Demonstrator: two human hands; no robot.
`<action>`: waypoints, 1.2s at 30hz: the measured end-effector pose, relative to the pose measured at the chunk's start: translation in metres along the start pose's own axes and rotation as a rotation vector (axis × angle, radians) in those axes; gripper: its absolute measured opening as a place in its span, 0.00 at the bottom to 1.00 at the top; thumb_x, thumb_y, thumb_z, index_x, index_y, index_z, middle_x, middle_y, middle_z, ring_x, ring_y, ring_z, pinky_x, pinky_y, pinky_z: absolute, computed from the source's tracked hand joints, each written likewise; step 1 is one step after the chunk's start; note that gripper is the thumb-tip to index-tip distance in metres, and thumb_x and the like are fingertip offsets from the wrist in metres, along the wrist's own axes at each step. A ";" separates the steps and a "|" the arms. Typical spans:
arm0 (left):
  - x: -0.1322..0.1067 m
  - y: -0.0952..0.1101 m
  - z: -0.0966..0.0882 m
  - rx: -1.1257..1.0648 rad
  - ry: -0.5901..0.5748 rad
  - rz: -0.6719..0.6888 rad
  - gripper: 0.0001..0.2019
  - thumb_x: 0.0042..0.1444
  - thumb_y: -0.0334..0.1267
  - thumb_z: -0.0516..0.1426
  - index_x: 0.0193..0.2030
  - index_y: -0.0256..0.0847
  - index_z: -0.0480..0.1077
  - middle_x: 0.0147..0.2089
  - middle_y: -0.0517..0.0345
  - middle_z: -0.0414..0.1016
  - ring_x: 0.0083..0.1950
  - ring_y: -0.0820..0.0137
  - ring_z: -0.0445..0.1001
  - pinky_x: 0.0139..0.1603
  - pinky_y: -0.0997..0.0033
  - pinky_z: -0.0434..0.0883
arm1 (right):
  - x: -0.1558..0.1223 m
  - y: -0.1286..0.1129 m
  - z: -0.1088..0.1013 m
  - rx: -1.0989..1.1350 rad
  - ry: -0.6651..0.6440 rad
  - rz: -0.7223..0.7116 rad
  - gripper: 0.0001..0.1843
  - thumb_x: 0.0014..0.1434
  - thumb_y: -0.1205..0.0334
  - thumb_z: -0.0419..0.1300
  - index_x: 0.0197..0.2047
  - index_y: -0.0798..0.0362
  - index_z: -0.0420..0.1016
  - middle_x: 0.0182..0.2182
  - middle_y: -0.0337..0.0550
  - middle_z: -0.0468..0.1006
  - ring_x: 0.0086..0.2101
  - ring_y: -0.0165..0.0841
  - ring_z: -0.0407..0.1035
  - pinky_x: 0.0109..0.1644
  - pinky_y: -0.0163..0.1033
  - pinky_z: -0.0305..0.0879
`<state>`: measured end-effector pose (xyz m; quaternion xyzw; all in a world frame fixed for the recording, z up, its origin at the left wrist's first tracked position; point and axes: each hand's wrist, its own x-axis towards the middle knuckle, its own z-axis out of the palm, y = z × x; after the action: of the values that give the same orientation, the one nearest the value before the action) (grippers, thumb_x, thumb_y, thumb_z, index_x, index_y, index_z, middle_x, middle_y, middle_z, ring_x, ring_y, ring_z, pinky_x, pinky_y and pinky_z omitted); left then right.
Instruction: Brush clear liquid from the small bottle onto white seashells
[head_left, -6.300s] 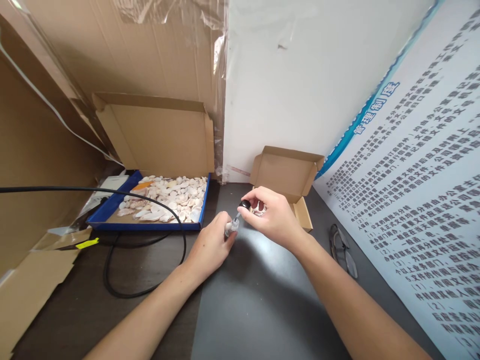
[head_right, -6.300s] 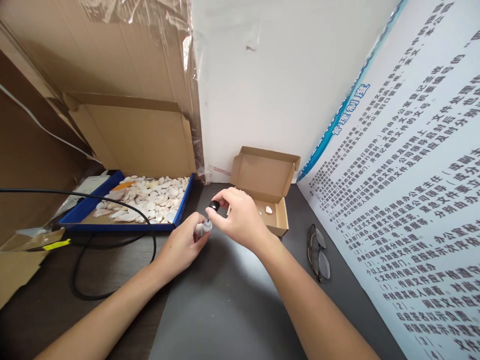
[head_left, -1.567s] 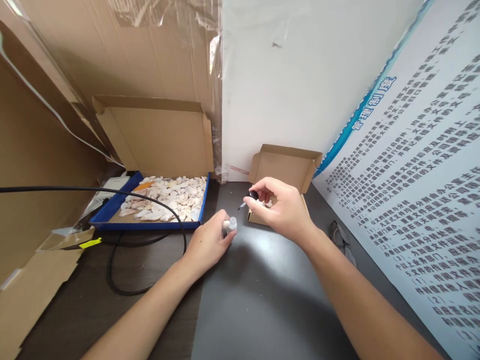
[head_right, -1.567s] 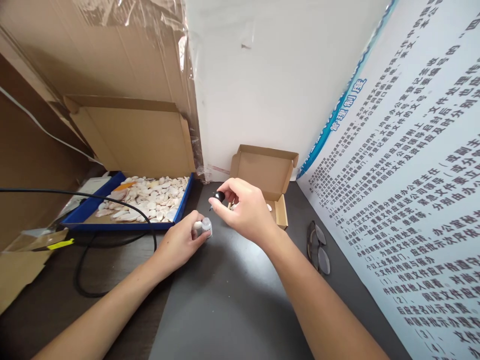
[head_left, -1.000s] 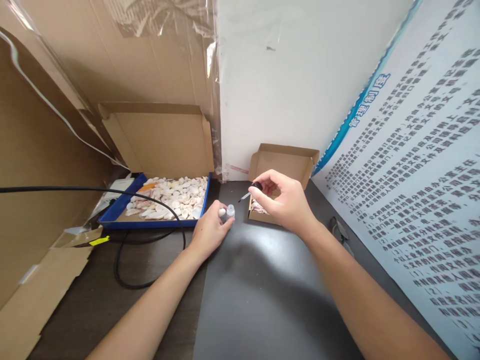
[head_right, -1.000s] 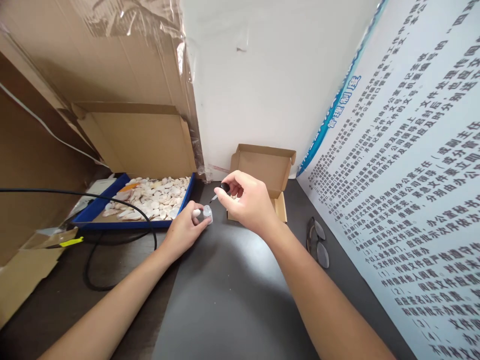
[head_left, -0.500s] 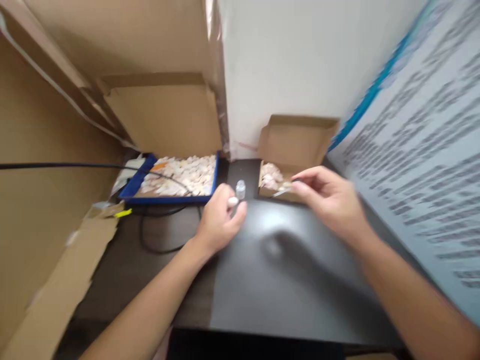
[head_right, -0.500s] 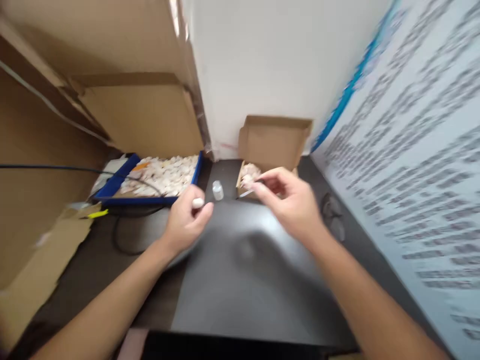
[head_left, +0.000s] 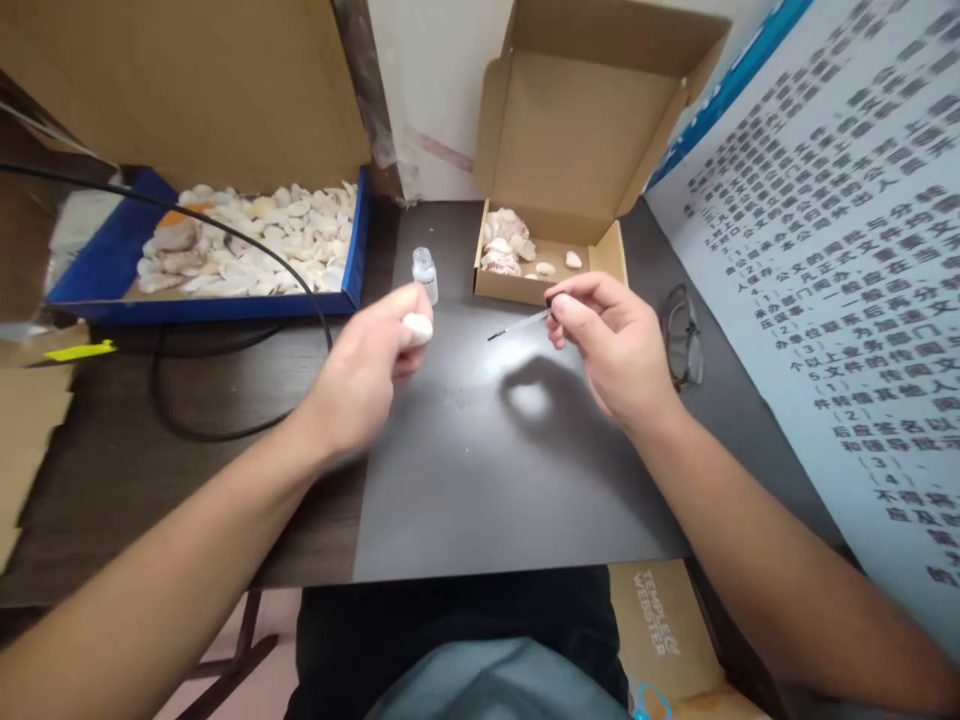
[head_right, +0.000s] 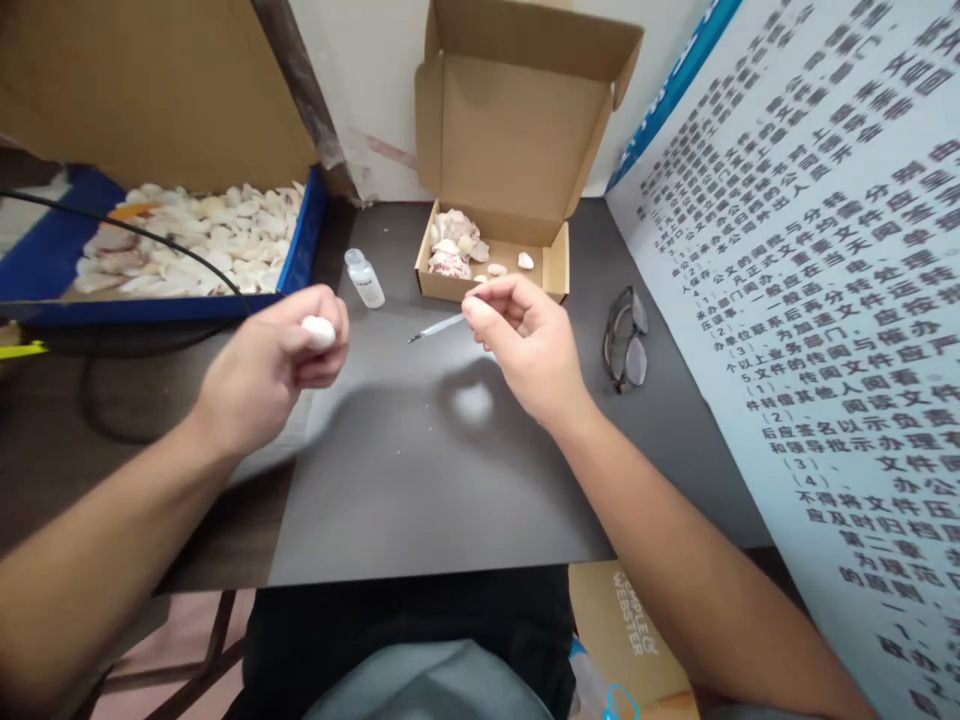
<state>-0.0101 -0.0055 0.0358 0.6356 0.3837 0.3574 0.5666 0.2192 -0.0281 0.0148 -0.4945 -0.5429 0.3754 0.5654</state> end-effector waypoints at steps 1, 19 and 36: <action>0.001 -0.001 0.001 0.009 -0.036 -0.087 0.08 0.55 0.35 0.51 0.27 0.42 0.55 0.23 0.67 0.50 0.21 0.78 0.48 0.21 0.78 0.47 | -0.001 0.001 0.000 0.034 0.000 0.010 0.03 0.59 0.61 0.64 0.35 0.50 0.75 0.27 0.35 0.72 0.27 0.27 0.67 0.31 0.35 0.66; 0.004 -0.028 -0.004 0.031 -0.258 -0.532 0.12 0.62 0.48 0.55 0.41 0.40 0.65 0.23 0.68 0.68 0.15 0.81 0.60 0.12 0.86 0.57 | -0.012 0.013 0.014 0.074 -0.079 0.223 0.04 0.58 0.65 0.63 0.38 0.50 0.75 0.27 0.36 0.72 0.28 0.29 0.67 0.32 0.33 0.65; 0.002 -0.033 0.001 0.102 -0.189 -0.436 0.12 0.60 0.48 0.56 0.40 0.42 0.62 0.35 0.65 0.66 0.22 0.78 0.70 0.10 0.86 0.62 | -0.015 0.008 0.016 -0.096 -0.153 0.143 0.04 0.59 0.61 0.61 0.39 0.50 0.71 0.29 0.36 0.70 0.29 0.31 0.66 0.35 0.35 0.66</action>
<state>-0.0109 -0.0018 0.0024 0.5960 0.4747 0.1457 0.6310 0.2023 -0.0379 0.0021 -0.5283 -0.5651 0.4253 0.4697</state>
